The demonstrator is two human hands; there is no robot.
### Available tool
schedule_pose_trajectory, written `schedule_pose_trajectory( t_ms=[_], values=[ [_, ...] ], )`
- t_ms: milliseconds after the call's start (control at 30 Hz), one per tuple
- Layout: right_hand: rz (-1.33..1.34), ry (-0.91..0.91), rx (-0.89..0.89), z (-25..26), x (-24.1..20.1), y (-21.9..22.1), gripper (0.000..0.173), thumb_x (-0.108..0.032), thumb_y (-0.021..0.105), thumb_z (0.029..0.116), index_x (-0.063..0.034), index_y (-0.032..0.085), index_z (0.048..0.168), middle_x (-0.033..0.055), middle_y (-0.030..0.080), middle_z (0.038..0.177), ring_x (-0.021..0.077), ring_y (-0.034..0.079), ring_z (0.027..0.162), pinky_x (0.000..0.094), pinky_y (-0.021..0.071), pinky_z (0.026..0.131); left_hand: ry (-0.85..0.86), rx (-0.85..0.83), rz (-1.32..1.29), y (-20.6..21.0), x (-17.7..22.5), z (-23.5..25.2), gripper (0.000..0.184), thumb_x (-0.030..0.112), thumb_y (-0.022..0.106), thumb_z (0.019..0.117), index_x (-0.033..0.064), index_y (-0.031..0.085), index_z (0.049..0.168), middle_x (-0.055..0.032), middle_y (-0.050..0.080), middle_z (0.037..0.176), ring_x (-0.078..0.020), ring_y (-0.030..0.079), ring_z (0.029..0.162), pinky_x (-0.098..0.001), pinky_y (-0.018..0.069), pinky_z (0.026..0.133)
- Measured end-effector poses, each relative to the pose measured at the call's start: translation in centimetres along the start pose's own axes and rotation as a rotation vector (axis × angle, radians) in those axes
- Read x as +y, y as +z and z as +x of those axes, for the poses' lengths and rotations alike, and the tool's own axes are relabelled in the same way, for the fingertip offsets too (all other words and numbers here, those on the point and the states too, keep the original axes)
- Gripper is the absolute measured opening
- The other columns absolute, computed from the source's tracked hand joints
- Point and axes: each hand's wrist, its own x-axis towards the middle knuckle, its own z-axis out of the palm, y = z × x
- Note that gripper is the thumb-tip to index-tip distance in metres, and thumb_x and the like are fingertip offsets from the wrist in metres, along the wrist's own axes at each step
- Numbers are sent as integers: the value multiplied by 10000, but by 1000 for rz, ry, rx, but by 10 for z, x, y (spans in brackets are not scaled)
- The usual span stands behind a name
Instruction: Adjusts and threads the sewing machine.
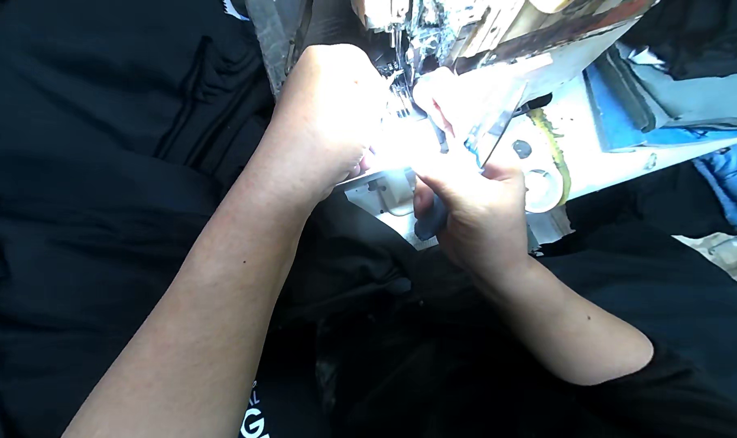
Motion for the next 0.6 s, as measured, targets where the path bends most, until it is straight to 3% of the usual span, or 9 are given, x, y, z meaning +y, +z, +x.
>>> schedule_pose_trajectory(
  t_ms=[100, 233, 300, 433, 500, 600],
  values=[
    [4, 2, 3, 0, 0, 1, 372, 70, 535, 889, -2, 509, 1254, -99, 598, 726, -16, 562, 569, 147, 524, 564, -14, 5, 14, 0, 1, 0, 114, 87, 570, 1038, 72, 629, 942, 27, 556, 607, -6, 498, 399, -137, 428, 369],
    [-18, -1, 5, -1, 0, 0, 422, 63, 544, 891, 21, 499, 1308, -98, 598, 738, -19, 555, 564, 141, 521, 557, -6, 8, 19, 0, 1, 0, 111, 73, 571, 1032, 67, 626, 936, 23, 553, 608, -6, 500, 398, -140, 433, 367],
    [-20, 1, 15, 0, 0, 1, 353, 67, 551, 878, -13, 524, 1221, -106, 593, 693, -17, 556, 548, 146, 518, 546, -20, 6, 28, 0, 2, 0, 110, 84, 571, 1037, 67, 627, 944, 22, 559, 617, -7, 502, 401, -142, 437, 372],
    [-10, 4, -1, -1, -1, 0, 447, 74, 543, 886, 24, 483, 1326, -98, 601, 751, -21, 553, 567, 139, 520, 558, -29, 3, 14, -1, 2, 1, 106, 83, 566, 1039, 65, 618, 947, 18, 555, 610, -10, 503, 398, -139, 433, 368],
    [-7, 8, 11, 0, -1, 1, 401, 74, 550, 884, 14, 504, 1278, -96, 607, 732, -19, 556, 556, 143, 518, 545, -37, 7, 12, 0, 3, 1, 112, 86, 564, 1041, 64, 618, 945, 17, 552, 609, -11, 502, 398, -141, 434, 368],
    [-22, 7, 3, 0, -2, 0, 424, 68, 549, 886, 22, 486, 1303, -100, 606, 754, -20, 557, 564, 147, 523, 545, -19, 9, 13, 0, 1, 2, 108, 72, 569, 1034, 56, 622, 941, 14, 558, 615, -11, 507, 401, -141, 437, 368]
  ],
)
